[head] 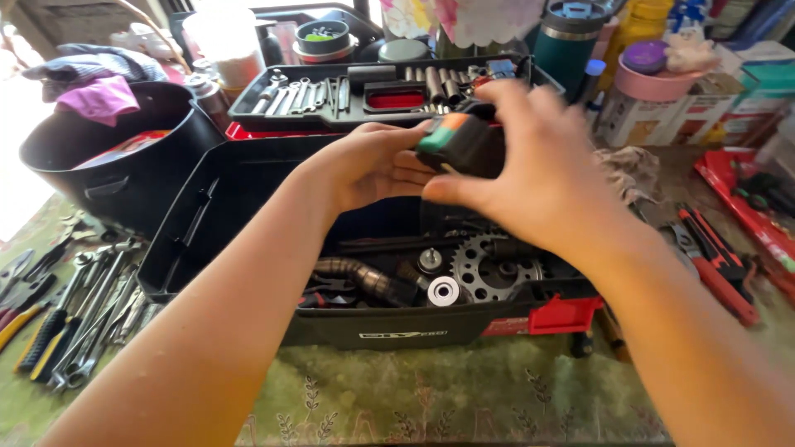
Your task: Organizing tools and mechanical parts inside a large toolbox and measuring dimensions with a tape measure.
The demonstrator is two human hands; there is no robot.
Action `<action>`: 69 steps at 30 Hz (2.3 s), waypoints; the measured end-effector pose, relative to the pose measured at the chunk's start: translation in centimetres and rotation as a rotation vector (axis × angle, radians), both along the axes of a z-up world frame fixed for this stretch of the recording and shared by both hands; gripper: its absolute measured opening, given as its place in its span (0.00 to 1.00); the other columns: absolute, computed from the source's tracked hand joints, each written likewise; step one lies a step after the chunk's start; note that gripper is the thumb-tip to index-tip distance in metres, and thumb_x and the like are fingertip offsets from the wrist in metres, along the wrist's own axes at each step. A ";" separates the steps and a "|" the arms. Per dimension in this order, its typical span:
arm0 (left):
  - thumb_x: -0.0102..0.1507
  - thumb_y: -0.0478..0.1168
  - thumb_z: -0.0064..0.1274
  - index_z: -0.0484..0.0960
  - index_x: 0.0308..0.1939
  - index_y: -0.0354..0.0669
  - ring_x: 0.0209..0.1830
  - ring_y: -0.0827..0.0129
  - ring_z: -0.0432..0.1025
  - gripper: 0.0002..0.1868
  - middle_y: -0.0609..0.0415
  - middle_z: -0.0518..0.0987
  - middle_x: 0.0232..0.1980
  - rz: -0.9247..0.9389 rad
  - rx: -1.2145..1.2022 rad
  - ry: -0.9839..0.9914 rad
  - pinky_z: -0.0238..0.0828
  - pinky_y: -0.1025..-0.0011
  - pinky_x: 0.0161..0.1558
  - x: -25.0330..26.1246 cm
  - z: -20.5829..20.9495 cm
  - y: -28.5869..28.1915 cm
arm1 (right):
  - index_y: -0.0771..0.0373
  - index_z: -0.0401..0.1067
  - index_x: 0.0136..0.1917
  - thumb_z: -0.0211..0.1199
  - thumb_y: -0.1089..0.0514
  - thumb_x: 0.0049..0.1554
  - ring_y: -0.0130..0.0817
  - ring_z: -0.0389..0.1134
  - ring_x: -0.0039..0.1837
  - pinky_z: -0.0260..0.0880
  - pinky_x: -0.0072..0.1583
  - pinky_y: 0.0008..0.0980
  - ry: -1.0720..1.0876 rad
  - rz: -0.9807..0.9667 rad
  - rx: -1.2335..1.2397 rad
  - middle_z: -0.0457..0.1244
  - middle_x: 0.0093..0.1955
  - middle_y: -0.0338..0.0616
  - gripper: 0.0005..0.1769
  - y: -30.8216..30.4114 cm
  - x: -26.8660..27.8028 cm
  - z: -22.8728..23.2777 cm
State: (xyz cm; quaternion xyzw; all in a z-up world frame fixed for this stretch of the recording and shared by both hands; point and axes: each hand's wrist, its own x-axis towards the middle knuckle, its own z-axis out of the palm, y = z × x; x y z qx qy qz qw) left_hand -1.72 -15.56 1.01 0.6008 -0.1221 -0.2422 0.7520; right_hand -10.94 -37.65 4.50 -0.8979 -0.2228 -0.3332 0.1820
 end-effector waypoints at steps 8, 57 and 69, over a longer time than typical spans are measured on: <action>0.65 0.53 0.56 0.80 0.49 0.33 0.39 0.57 0.83 0.24 0.43 0.85 0.42 -0.229 0.204 0.104 0.82 0.55 0.49 3.5 1.0 -0.3 | 0.62 0.61 0.64 0.74 0.47 0.49 0.57 0.74 0.53 0.74 0.52 0.47 0.329 -0.102 0.183 0.70 0.49 0.61 0.37 3.0 -0.4 0.2; 0.71 0.51 0.50 0.81 0.41 0.34 0.16 0.74 0.66 0.20 0.53 0.79 0.30 0.048 0.652 -0.361 0.81 0.64 0.25 16.2 -2.6 0.7 | 0.43 0.74 0.64 0.70 0.42 0.46 0.39 0.75 0.50 0.73 0.54 0.38 0.916 -0.695 0.034 0.72 0.47 0.41 0.32 13.1 -14.1 4.1; 0.70 0.48 0.52 0.77 0.37 0.24 0.19 0.65 0.73 0.23 0.45 0.81 0.30 0.007 0.721 -0.514 0.79 0.61 0.26 13.4 -1.9 -0.9 | 0.43 0.75 0.63 0.72 0.42 0.47 0.35 0.73 0.45 0.74 0.49 0.37 0.939 -0.693 0.105 0.71 0.43 0.40 0.30 12.7 -13.7 4.9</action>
